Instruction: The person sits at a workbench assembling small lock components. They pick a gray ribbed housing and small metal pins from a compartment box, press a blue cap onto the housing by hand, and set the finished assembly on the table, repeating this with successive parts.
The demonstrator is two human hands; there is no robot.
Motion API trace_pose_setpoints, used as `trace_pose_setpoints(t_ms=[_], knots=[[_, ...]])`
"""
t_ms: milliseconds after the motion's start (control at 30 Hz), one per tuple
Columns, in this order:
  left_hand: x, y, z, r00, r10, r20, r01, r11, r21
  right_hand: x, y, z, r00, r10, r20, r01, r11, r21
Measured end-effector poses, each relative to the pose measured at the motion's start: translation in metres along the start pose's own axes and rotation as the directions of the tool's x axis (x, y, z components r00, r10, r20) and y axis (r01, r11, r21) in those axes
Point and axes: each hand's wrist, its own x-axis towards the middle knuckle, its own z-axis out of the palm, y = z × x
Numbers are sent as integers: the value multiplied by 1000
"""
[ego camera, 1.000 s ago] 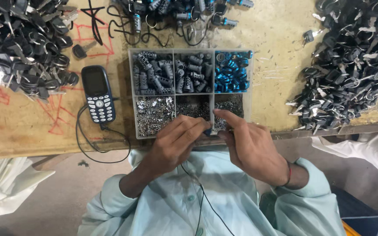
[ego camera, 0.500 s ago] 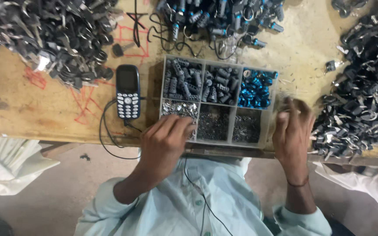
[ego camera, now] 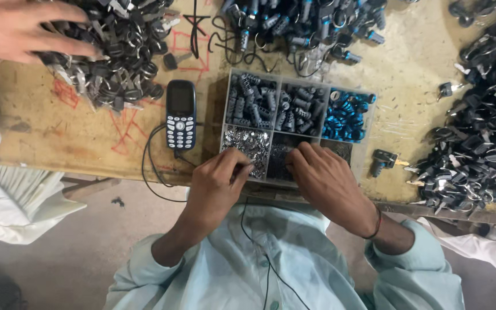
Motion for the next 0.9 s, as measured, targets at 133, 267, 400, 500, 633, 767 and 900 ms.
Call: trace_pose_setpoints(t_ms=[133, 267, 400, 500, 633, 767, 900], knots=[[-1, 6, 2, 998, 24, -63, -31, 994, -101, -13, 6, 4, 985, 165, -49, -147, 955, 258], [6, 13, 7, 996, -80, 40, 89, 935, -344, -17, 13, 11, 918, 395, 35, -307, 652, 693], [13, 19, 23, 983, -142, 114, 182, 774, -606, -28, 21, 24, 906, 411, 101, -234, 288, 929], [12, 23, 30, 997, -61, 39, 72, 842, -534, -37, 24, 30, 880, 437, 184, -242, 81, 967], [14, 25, 38, 1000, -26, -12, 16, 857, -515, -41, 21, 31, 900, 435, 32, -133, 204, 970], [13, 26, 41, 999, -29, 14, 32, 834, -551, -39, 16, 32, 891, 454, -6, -87, 184, 979], [13, 25, 42, 999, -35, 30, 46, 804, -593, -40, 14, 34, 891, 455, -1, -80, 159, 984]])
